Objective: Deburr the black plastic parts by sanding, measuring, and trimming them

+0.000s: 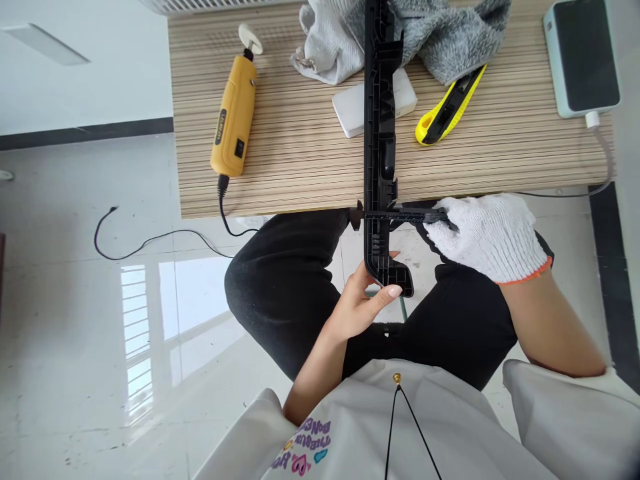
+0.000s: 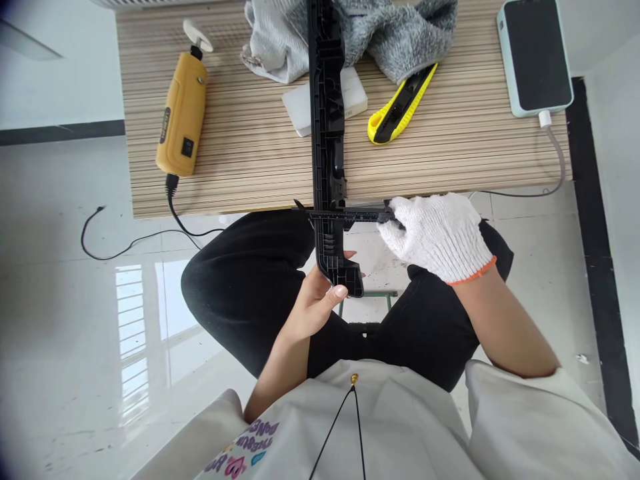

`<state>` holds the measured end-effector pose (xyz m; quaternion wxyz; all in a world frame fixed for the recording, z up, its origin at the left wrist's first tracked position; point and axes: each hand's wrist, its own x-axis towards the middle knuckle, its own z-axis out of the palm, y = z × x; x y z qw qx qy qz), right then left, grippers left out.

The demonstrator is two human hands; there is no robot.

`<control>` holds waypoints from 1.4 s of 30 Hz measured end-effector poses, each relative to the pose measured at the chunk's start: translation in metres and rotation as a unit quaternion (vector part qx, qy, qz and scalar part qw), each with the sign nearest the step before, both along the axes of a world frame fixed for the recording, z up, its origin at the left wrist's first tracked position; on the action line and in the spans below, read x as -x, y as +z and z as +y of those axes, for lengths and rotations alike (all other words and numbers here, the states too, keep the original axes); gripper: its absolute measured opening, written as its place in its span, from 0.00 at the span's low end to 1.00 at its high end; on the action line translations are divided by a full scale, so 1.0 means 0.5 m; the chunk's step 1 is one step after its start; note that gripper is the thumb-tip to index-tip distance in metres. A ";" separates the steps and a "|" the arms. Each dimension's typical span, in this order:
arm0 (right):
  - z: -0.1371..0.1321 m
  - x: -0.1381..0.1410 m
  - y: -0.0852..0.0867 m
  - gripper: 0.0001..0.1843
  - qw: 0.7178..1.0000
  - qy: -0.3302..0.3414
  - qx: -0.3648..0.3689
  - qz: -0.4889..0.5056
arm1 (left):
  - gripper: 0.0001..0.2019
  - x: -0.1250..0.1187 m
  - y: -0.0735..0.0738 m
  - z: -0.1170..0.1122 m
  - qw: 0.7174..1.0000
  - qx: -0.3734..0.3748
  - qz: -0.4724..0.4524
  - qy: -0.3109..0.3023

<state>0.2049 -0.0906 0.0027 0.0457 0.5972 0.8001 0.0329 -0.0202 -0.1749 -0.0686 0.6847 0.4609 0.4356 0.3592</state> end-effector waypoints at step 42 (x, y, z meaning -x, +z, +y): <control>0.002 0.006 0.012 0.30 0.999 -0.029 0.032 0.010 | 0.28 0.003 -0.005 -0.005 0.999 0.028 -0.024 0.005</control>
